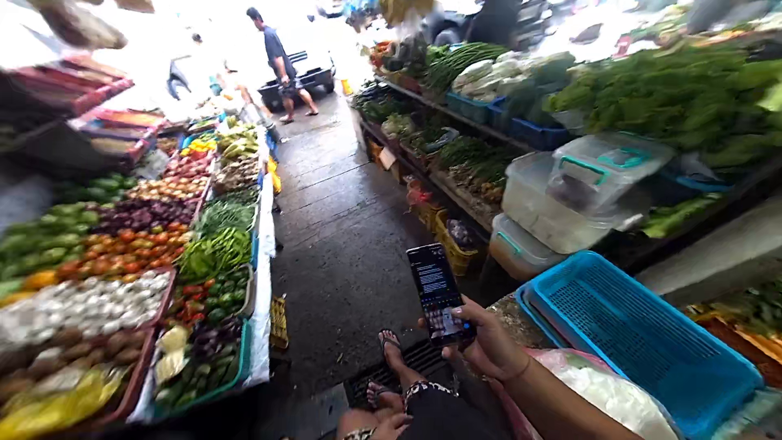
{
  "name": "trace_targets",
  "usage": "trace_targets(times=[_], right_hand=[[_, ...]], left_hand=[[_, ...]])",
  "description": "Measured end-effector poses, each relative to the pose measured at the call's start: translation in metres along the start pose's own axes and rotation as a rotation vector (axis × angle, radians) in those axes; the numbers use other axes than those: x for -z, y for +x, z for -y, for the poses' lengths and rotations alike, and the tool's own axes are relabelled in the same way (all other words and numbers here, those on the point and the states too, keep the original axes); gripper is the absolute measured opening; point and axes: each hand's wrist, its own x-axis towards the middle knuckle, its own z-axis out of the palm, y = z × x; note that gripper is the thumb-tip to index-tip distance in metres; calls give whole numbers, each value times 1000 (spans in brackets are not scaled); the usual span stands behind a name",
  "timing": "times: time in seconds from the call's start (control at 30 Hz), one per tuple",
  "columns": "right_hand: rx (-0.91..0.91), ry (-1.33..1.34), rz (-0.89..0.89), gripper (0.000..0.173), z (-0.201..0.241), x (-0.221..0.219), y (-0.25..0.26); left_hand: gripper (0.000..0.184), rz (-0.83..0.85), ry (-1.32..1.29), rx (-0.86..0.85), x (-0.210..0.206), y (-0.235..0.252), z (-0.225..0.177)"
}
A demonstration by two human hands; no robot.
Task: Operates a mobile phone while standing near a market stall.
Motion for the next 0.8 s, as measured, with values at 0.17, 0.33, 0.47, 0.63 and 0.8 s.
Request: trace_targets(times=[0.17, 0.33, 0.47, 0.63, 0.8], right_hand=[[-62, -66, 10, 56, -36, -5, -7], [-178, -42, 91, 49, -63, 2, -7], [-248, -138, 204, 35, -60, 3, -1], [-300, -179, 427, 38, -58, -3, 24], [-323, -130, 455, 39, -57, -6, 35]], left_hand=[[56, 95, -157, -143, -14, 42, 57], [45, 57, 66, -244, -11, 35, 43], [34, 30, 143, -215, 0, 3, 4], [34, -67, 47, -143, 9, -17, 1], [38, -294, -92, -101, 14, -18, 30]])
